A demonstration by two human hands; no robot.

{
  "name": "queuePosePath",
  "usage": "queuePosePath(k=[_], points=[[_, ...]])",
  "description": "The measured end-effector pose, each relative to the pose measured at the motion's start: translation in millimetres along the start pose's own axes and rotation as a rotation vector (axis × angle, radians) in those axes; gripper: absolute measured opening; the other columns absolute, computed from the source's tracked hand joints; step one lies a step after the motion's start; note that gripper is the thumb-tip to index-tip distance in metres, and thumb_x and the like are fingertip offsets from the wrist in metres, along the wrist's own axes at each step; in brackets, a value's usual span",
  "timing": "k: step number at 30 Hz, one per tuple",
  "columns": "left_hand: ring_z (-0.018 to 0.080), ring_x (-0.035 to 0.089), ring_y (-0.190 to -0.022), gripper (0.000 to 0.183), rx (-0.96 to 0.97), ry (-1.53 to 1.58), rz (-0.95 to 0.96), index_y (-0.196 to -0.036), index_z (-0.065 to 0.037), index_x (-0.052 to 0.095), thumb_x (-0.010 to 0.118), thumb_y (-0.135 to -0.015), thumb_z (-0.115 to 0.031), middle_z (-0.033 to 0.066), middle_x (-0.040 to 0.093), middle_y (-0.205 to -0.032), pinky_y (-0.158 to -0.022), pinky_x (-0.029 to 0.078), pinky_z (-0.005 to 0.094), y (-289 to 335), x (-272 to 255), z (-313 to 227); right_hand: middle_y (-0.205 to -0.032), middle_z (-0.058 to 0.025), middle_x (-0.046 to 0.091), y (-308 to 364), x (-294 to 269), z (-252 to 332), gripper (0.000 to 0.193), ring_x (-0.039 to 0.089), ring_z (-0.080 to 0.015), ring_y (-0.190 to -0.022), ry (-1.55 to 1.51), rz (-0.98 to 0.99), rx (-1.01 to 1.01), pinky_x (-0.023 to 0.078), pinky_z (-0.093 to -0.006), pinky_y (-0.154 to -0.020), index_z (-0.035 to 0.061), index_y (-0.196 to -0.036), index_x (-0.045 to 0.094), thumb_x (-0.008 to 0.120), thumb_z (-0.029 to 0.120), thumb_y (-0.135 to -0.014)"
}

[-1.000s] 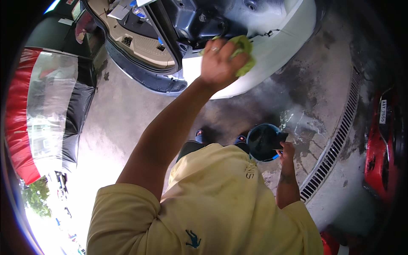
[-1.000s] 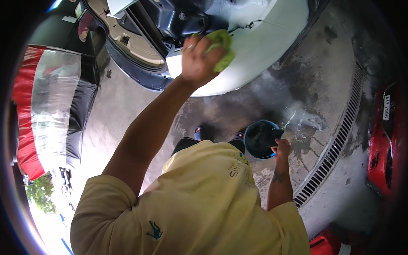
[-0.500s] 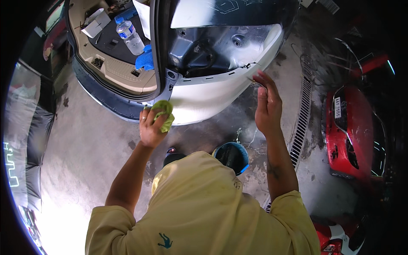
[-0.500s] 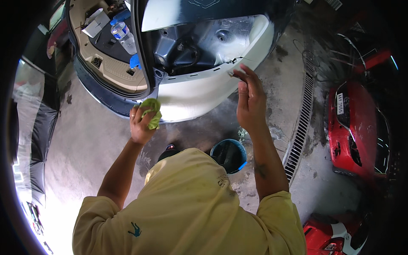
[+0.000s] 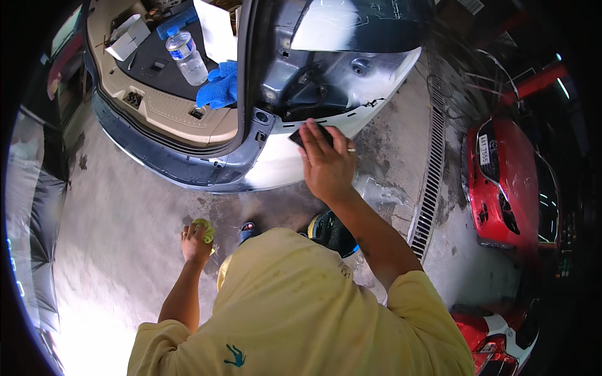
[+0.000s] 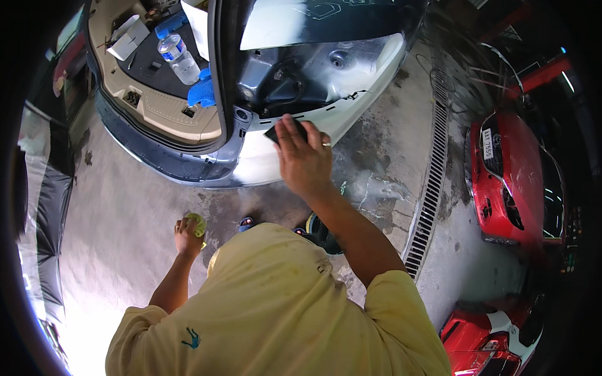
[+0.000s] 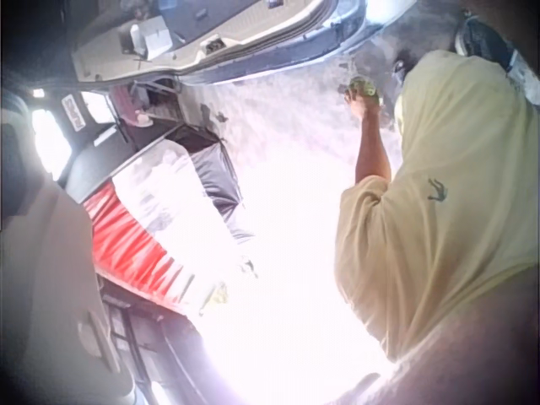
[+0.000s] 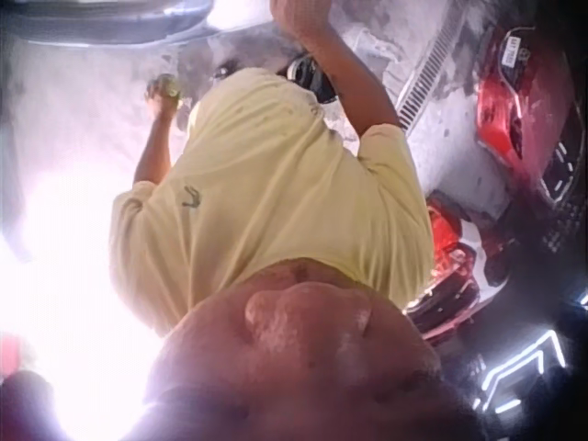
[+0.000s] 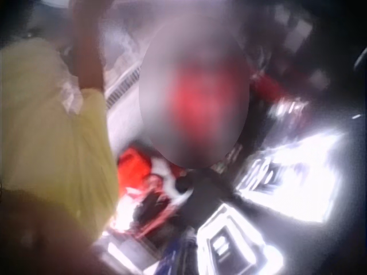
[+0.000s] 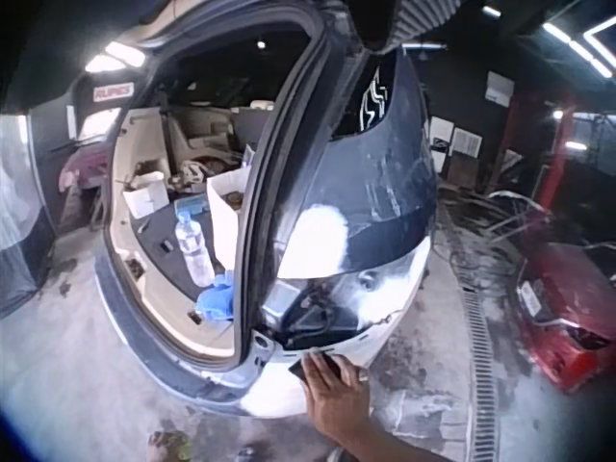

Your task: The person sands a white car body panel using a sanding block, then wipes the surface with a green cloth rinsed in a bucket of water.

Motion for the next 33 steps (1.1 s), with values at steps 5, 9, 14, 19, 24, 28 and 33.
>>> queuePosePath(k=[5,9,14,19,24,28,33], points=[[0.0373,0.061,-0.115,0.038,-0.163,-0.061,0.06,-0.111,-0.013,0.071,0.085,-0.076,-0.015,0.0116,0.068,-0.119,-0.099,0.051,0.0487,15,11,38,-0.13,0.003,0.076,-7,-18,-98,0.044,0.063,-0.0275,-0.113,0.196,-0.028,-0.016,0.05,-0.0426,-0.096,0.0201,-0.138,0.072,0.075,0.022,-0.094],[0.0362,0.06,-0.118,0.035,-0.264,-0.127,0.116,-0.115,-0.014,0.07,0.08,-0.081,-0.019,0.0101,0.067,-0.122,-0.101,0.05,0.0492,22,17,54,-0.127,0.0034,0.077,5,10,-8,0.046,0.064,-0.0245,-0.11,-0.006,-0.07,0.113,0.053,-0.0416,-0.091,0.0196,-0.137,0.072,0.076,0.02,-0.092],[0.0366,0.061,-0.118,0.039,-0.38,-0.086,0.132,-0.117,-0.015,0.069,0.08,-0.08,-0.018,0.0101,0.067,-0.124,-0.102,0.05,0.0489,32,23,65,-0.129,0.0024,0.077,-8,2,-86,0.036,0.064,-0.0257,-0.112,-0.27,0.016,0.077,0.049,-0.0429,-0.098,0.0146,-0.13,0.075,0.073,0.018,-0.093],[0.0363,0.061,-0.118,0.04,-0.425,-0.093,0.14,-0.117,-0.015,0.069,0.081,-0.078,-0.018,0.0094,0.066,-0.121,-0.102,0.05,0.0487,37,36,70,-0.136,-0.002,0.072,-8,10,-3,0.04,0.061,-0.0302,-0.126,-0.123,-0.081,0.032,0.048,-0.0489,-0.101,0.0173,-0.137,0.073,0.073,0.02,-0.097],[0.0357,0.062,-0.117,0.039,-0.445,-0.144,0.165,-0.116,-0.016,0.07,0.081,-0.079,-0.019,0.0097,0.067,-0.121,-0.101,0.051,0.0485,47,25,71,-0.141,-0.0014,0.072,-19,4,-64,0.037,0.056,-0.033,-0.139,-0.135,0.08,-0.122,0.037,-0.0526,-0.115,0.0134,-0.135,0.073,0.067,0.018,-0.099],[0.0356,0.063,-0.114,0.035,-0.501,-0.137,0.109,-0.115,-0.017,0.071,0.081,-0.082,-0.02,0.0094,0.068,-0.118,-0.099,0.052,0.0488,50,28,66,-0.139,-0.006,0.073,-9,-2,-83,0.032,0.052,-0.0329,-0.145,-0.105,0.0,-0.081,0.036,-0.0533,-0.119,0.01,-0.13,0.075,0.068,0.016,-0.099],[0.0365,0.063,-0.115,0.033,-0.589,-0.17,0.142,-0.112,-0.017,0.07,0.083,-0.082,-0.022,0.0099,0.068,-0.116,-0.097,0.053,0.0496,81,26,70,-0.138,-0.0041,0.073,-33,10,7,0.035,0.057,-0.033,-0.138,-0.277,0.027,-0.216,0.041,-0.0537,-0.116,0.0111,-0.13,0.074,0.073,0.02,-0.096]])
Point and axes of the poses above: each hand's wrist, its own y-axis away from the middle knuckle, its own x-axis out of the palm, z = x × y, the point moved 2 cm from there along -y, towards the middle knuckle
